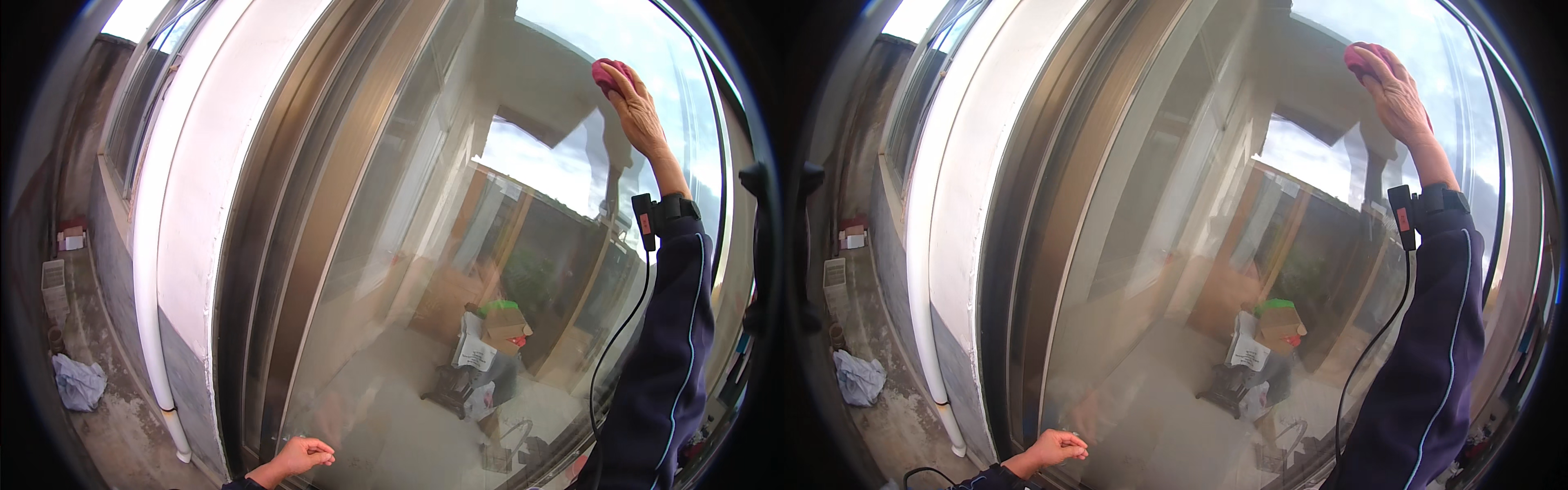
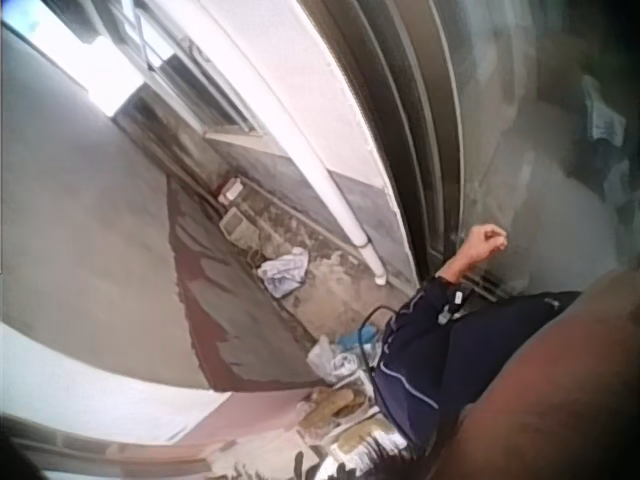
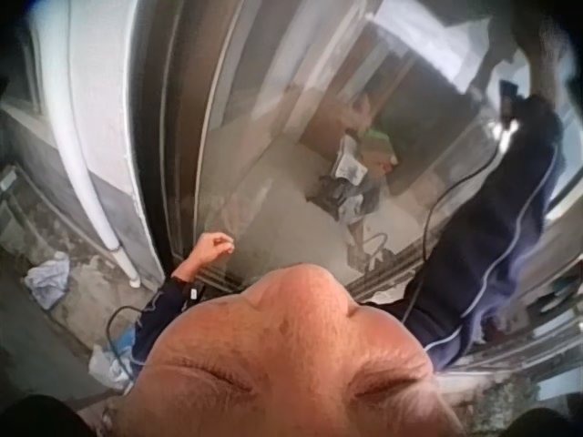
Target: The person wipes a glass sliding door with a pink cloth, then moves a pink basin of water outside, wets and wrings the cloth, and continues wiping the glass door and its frame.
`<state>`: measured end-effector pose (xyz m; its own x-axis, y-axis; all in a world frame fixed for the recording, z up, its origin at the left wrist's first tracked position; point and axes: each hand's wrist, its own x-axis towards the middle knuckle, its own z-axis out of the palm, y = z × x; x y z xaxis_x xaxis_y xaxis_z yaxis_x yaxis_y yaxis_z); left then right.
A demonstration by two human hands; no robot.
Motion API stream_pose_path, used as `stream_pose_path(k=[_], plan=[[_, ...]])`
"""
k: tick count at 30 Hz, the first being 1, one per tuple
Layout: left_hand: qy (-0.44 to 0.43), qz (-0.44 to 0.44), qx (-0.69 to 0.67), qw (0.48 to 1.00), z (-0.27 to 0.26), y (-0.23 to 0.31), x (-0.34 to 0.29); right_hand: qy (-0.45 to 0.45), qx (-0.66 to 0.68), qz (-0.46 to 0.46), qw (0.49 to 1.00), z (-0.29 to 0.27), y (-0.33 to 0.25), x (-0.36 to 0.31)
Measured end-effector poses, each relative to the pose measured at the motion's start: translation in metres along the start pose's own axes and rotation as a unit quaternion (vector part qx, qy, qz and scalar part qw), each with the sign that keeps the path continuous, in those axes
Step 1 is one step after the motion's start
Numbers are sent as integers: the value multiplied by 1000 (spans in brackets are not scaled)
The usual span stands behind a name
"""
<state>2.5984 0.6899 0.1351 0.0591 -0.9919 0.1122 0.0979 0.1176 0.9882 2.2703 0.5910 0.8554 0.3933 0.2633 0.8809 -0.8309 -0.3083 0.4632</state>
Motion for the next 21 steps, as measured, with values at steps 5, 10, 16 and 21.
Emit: stream_pose_path(k=[5,10,16,21], plan=[[-30,-16,24,999,-36,-1,-4,30,-174,277,944,34,28,70],[-96,35,7,995,-45,0,-7,43,-51,160,985,79,-49,144],[-99,29,25,994,-61,4,-19,25,390,33,920,115,-155,204],[-98,-25,15,995,-68,18,-37,20,631,-134,764,134,-227,201]])
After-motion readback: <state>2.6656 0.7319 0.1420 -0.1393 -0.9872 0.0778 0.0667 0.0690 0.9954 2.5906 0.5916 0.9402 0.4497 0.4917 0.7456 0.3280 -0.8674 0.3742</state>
